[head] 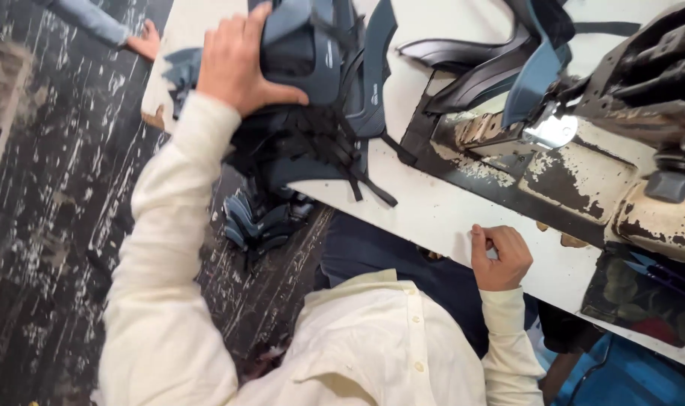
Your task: The person operates a sewing machine to stitch a black strap onto the sole of a dark blue slipper. They guide the slipper under the needle, feed the strap through the machine, and then remove the finished item to place it on a stack of similar slippers.
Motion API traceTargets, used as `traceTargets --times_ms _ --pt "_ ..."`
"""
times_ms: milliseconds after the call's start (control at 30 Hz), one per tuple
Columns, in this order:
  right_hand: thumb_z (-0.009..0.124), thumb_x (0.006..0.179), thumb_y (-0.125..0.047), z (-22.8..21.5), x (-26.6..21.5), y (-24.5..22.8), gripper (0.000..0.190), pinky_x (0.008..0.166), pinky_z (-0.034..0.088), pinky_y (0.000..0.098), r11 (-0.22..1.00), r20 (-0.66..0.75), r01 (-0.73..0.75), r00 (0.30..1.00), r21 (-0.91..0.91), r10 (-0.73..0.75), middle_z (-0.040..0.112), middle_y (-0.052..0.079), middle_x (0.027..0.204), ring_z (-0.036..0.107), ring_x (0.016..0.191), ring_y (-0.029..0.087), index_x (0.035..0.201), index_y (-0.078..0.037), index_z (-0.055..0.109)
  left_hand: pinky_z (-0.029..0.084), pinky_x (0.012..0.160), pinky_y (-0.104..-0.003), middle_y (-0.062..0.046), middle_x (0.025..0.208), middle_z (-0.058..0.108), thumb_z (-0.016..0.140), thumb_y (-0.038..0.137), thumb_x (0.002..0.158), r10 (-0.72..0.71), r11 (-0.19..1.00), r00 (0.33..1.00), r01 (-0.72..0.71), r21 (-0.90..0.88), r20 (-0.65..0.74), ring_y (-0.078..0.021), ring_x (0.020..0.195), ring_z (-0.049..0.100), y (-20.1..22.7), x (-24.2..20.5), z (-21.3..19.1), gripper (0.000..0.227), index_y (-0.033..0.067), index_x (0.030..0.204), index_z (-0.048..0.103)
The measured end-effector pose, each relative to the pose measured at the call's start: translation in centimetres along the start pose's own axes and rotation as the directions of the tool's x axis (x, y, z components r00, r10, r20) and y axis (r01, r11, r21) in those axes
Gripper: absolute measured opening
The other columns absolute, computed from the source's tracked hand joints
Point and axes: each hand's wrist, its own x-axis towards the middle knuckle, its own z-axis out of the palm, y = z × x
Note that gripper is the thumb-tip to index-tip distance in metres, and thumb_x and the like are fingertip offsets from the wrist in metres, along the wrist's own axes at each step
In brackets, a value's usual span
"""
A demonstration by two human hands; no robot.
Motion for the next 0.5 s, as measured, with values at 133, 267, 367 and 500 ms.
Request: traceTargets --times_ms 133,267,367,500 --pt "0.076 0.095 -0.005 0.0 0.1 -0.1 0.021 0.061 0.042 0.0342 1.000 -0.004 -0.026 1.000 -0.003 0.026 0.059 0.009 0.071 0.055 0.064 0.023 0.079 -0.001 0.064 0.044 0.096 -0.047 -0.020 0.117 0.056 0.097 0.071 0.052 -0.134 0.990 0.982 0.126 0.071 0.131 -0.0371 0.107 0.054 3.0 -1.1 -1.8 0.135 0.0029 0.153 0.040" --pt "0.077 0.094 -0.005 -0.2 0.3 -0.1 0.019 0.060 0.041 0.0342 1.000 0.012 0.001 1.000 0.011 -0.001 0.059 0.009 0.071 0.055 0.064 0.023 0.080 -0.001 0.065 0.045 0.089 -0.046 -0.025 0.124 0.058 0.097 0.065 0.039 -0.056 0.979 0.992 0.032 0.203 0.111 -0.0393 0.107 0.057 1.8 -1.1 -3.0 0.143 0.0075 0.156 0.038" --pt "0.077 0.093 -0.005 0.0 0.0 0.1 0.021 0.059 0.041 0.0338 1.000 0.036 -0.001 0.999 0.009 0.001 0.059 0.008 0.069 0.055 0.062 0.023 0.077 -0.001 0.064 0.047 0.090 -0.049 -0.021 0.110 0.059 0.099 0.064 0.048 -0.089 0.996 0.978 0.088 0.014 0.188 -0.0412 0.098 0.059 -0.1 -0.6 -2.7 0.143 0.0061 0.161 0.033" --pt "0.076 0.095 -0.006 -0.1 -0.3 0.3 0.020 0.060 0.040 0.0334 1.000 0.028 0.022 0.999 0.006 -0.022 0.059 0.009 0.072 0.055 0.064 0.022 0.080 0.000 0.065 0.052 0.087 -0.049 -0.025 0.112 0.062 0.099 0.059 0.055 -0.093 0.995 0.939 0.079 0.056 0.331 -0.0439 0.097 0.063 -0.5 0.3 -3.7 0.129 0.0087 0.157 0.039"
